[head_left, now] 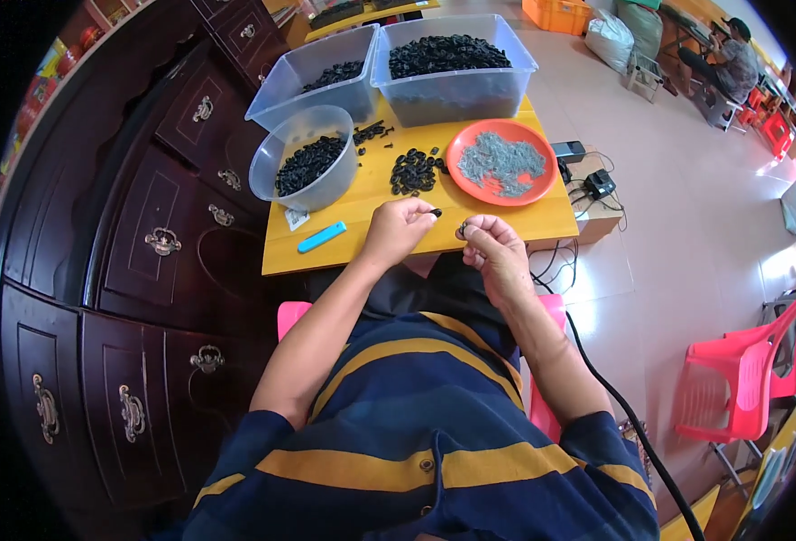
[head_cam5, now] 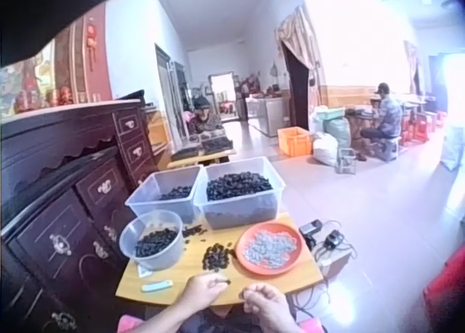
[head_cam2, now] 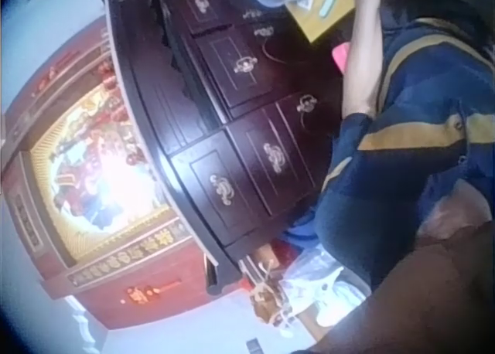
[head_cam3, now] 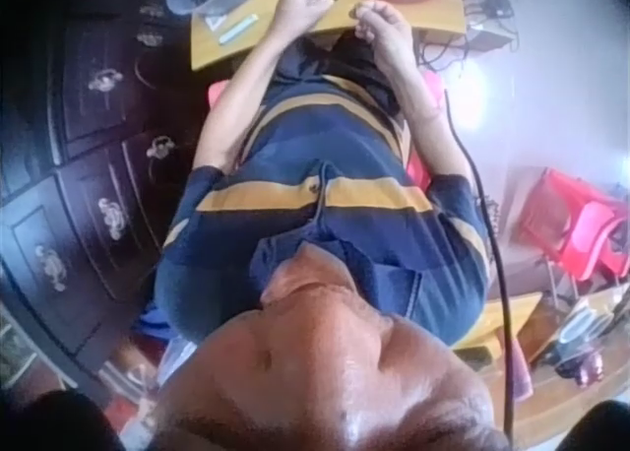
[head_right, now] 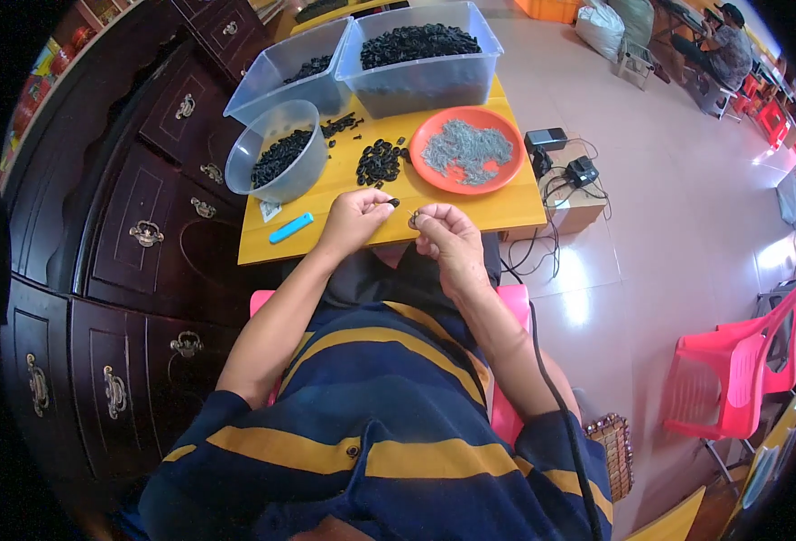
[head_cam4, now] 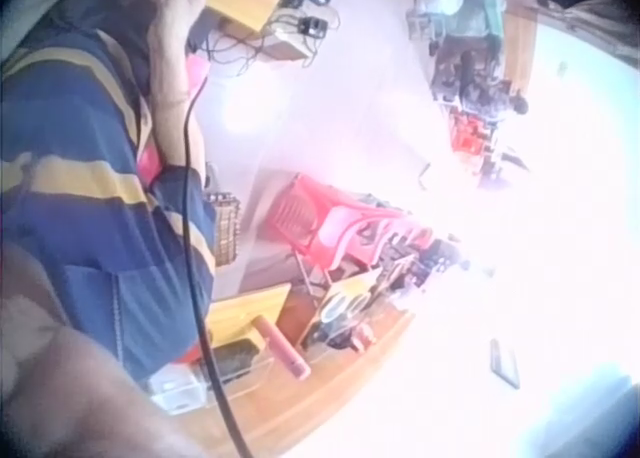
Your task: The person inserts small metal pins into black plastic clips by hand at a workbench.
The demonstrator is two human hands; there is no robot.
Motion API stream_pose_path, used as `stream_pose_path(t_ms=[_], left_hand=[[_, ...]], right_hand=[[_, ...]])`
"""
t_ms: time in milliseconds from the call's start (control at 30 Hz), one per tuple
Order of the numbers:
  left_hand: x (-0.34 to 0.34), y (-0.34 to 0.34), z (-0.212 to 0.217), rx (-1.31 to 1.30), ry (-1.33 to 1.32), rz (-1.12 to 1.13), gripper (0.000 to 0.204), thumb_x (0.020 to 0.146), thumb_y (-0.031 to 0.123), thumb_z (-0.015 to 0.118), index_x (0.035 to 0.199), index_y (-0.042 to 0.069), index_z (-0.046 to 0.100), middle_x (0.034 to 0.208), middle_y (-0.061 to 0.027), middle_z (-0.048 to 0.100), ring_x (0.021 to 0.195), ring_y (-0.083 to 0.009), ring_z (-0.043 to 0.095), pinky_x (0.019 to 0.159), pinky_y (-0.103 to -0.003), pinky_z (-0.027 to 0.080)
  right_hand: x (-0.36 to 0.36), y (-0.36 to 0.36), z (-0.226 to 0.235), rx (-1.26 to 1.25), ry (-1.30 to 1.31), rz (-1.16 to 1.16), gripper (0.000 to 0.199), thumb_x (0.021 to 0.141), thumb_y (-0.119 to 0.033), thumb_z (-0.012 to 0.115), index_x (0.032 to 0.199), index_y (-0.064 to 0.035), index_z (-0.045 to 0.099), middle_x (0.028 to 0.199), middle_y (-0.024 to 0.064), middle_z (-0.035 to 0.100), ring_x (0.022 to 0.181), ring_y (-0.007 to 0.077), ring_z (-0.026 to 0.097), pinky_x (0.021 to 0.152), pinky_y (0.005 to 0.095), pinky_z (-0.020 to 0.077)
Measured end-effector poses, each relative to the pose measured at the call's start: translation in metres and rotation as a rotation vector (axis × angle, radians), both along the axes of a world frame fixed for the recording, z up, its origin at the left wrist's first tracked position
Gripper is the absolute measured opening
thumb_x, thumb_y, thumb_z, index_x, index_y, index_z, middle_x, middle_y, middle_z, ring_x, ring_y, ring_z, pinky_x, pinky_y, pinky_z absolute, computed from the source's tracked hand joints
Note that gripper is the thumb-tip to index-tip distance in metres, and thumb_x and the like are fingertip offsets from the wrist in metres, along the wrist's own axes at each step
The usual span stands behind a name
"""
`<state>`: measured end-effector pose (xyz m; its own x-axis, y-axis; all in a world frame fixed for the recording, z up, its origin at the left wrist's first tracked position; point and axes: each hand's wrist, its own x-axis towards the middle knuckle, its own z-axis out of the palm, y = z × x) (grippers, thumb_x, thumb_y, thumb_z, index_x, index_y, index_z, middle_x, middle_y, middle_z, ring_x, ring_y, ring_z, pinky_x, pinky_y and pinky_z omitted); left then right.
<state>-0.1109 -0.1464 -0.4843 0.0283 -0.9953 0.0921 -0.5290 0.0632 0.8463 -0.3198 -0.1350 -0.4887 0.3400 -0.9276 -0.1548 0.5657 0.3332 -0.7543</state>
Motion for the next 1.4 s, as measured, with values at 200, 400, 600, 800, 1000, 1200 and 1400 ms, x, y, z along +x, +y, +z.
stream_pose_path(t_ms=[200,400,600,800,1000,1200,1400], left_hand=[[-0.018,0.033,0.017,-0.027,0.419,-0.062,0.018,0.093,0.014,0.069,0.096,-0.004,0.070,0.081,0.0001,0.069,0.066,-0.0051,0.058,0.060,-0.025,0.048],[-0.022,0.054,0.033,0.018,0.090,-0.093,0.012,0.092,0.010,0.069,0.098,0.000,0.071,0.074,0.0027,0.065,0.066,-0.0039,0.056,0.061,-0.024,0.047],[-0.053,0.070,0.062,-0.073,-0.282,-0.292,0.012,0.081,0.016,0.074,0.085,0.005,0.069,0.064,-0.0110,0.061,0.057,-0.0241,0.060,0.057,-0.037,0.048],[-0.062,0.068,0.056,-0.135,-0.315,-0.355,0.009,0.082,0.013,0.072,0.086,0.006,0.067,0.074,-0.0141,0.067,0.068,-0.0331,0.067,0.064,-0.042,0.053],[-0.078,0.077,0.037,-0.215,0.032,-0.222,0.008,0.085,0.003,0.073,0.090,0.002,0.066,0.068,-0.0094,0.063,0.057,-0.0186,0.059,0.056,-0.033,0.046],[-0.079,0.081,0.032,-0.151,0.102,-0.161,0.011,0.083,0.002,0.075,0.093,0.001,0.070,0.064,-0.0054,0.057,0.051,-0.0097,0.044,0.051,-0.029,0.040],[-0.079,0.082,0.029,-0.201,0.117,-0.116,0.010,0.083,0.000,0.073,0.093,0.001,0.071,0.059,0.0013,0.053,0.052,-0.0029,0.039,0.048,-0.025,0.035]], right_hand=[[0.001,0.003,0.000,-0.053,0.045,-0.006,0.015,0.093,-0.009,0.070,0.106,-0.0062,0.063,0.093,0.0034,0.070,0.071,0.0071,0.061,0.067,0.0206,0.0492],[0.003,0.004,0.005,-0.040,-0.024,-0.108,0.015,0.094,-0.009,0.068,0.108,-0.0070,0.062,0.097,0.0024,0.069,0.082,0.0088,0.063,0.072,0.0224,0.0490],[0.008,0.004,0.001,0.066,-0.138,-0.058,0.016,0.095,-0.008,0.067,0.109,-0.0074,0.061,0.098,0.0027,0.067,0.083,0.0111,0.062,0.074,0.0251,0.0514],[0.021,0.008,-0.006,0.185,-0.252,0.048,0.014,0.095,-0.006,0.066,0.108,-0.0050,0.061,0.096,0.0053,0.067,0.084,0.0137,0.063,0.077,0.0259,0.0540],[0.017,0.004,-0.014,0.268,-0.364,0.036,0.017,0.095,-0.007,0.066,0.111,-0.0054,0.059,0.098,0.0061,0.066,0.082,0.0127,0.062,0.073,0.0261,0.0539],[0.017,0.008,-0.011,0.285,-0.381,0.017,0.019,0.095,-0.008,0.067,0.111,-0.0068,0.059,0.098,0.0050,0.065,0.079,0.0119,0.060,0.071,0.0255,0.0540],[0.015,0.006,-0.007,0.264,-0.371,-0.002,0.018,0.094,-0.009,0.069,0.109,-0.0098,0.060,0.096,0.0028,0.066,0.079,0.0106,0.061,0.072,0.0255,0.0542]])
